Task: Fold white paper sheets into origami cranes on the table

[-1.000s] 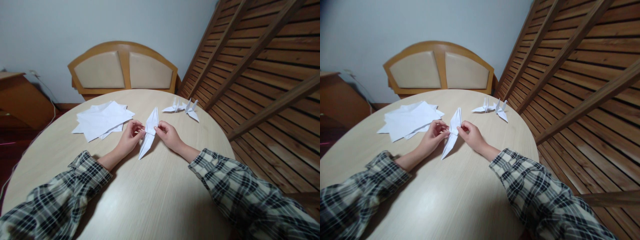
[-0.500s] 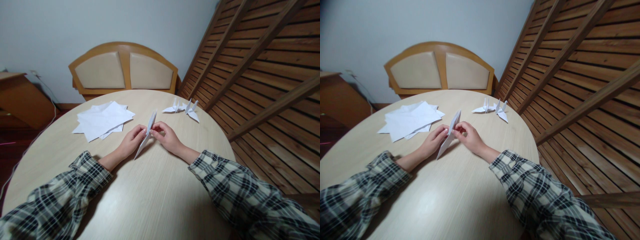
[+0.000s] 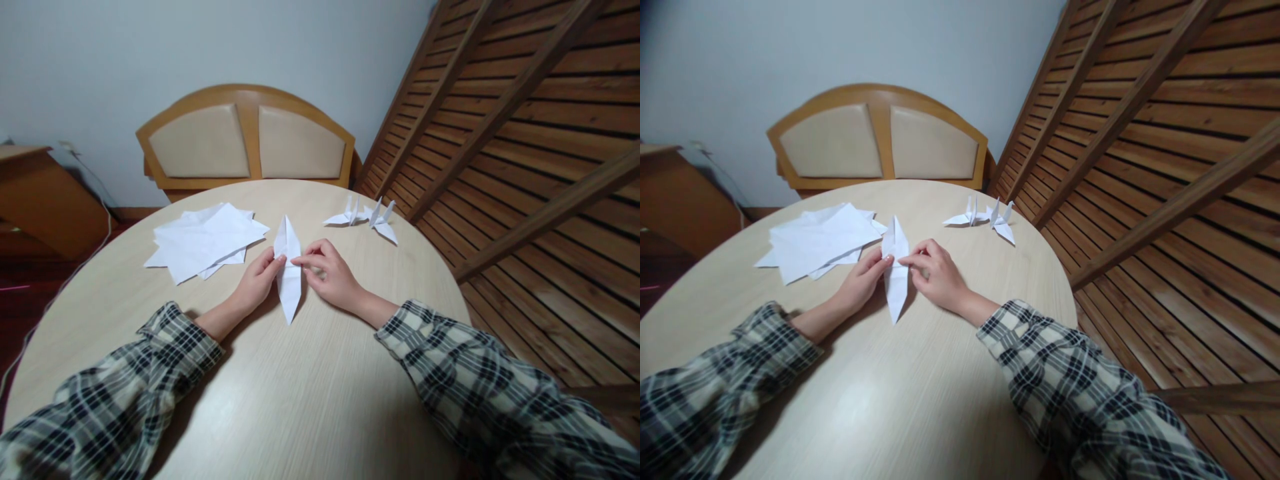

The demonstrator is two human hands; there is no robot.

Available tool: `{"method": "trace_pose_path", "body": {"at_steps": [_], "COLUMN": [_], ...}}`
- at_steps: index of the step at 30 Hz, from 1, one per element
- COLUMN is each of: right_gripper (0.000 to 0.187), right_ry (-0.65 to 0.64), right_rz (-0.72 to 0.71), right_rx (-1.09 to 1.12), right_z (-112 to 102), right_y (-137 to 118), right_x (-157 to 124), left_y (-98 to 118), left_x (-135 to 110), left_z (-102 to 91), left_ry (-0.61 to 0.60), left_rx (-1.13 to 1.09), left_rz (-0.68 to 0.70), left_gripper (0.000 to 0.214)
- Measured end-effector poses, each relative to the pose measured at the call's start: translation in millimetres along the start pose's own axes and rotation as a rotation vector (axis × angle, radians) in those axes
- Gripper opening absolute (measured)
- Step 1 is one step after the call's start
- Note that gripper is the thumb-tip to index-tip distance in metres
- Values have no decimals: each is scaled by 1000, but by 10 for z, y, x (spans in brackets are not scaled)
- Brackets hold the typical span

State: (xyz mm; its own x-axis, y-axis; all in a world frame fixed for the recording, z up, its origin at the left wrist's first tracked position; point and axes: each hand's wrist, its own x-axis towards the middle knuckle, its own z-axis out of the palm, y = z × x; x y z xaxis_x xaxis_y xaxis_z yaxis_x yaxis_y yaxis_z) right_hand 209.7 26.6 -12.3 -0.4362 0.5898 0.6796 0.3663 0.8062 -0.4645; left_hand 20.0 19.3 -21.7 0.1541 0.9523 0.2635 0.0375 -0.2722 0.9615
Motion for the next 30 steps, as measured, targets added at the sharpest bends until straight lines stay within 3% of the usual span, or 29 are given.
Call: {"method": "trace_pose_path", "body": {"at_steps": [12,24,30], "right_gripper": [22,15,13], "right_ry": [-27,19,31], "right_rz": [51,-4,52], "right_rx": [80,47,58], "right_z": [-6,-15,-6], "right_y": [14,12,21], "right_x": [-12,-6,-4], "left_y": [87,93,79], "left_x": [-18,-33,-41], "left_z": [38,48,45], "left_ry": [31,-33,-65], "left_rx": [-136,-102,-148], "left_rz": [-112,-108,-100], "left_gripper": [16,16,18]}}
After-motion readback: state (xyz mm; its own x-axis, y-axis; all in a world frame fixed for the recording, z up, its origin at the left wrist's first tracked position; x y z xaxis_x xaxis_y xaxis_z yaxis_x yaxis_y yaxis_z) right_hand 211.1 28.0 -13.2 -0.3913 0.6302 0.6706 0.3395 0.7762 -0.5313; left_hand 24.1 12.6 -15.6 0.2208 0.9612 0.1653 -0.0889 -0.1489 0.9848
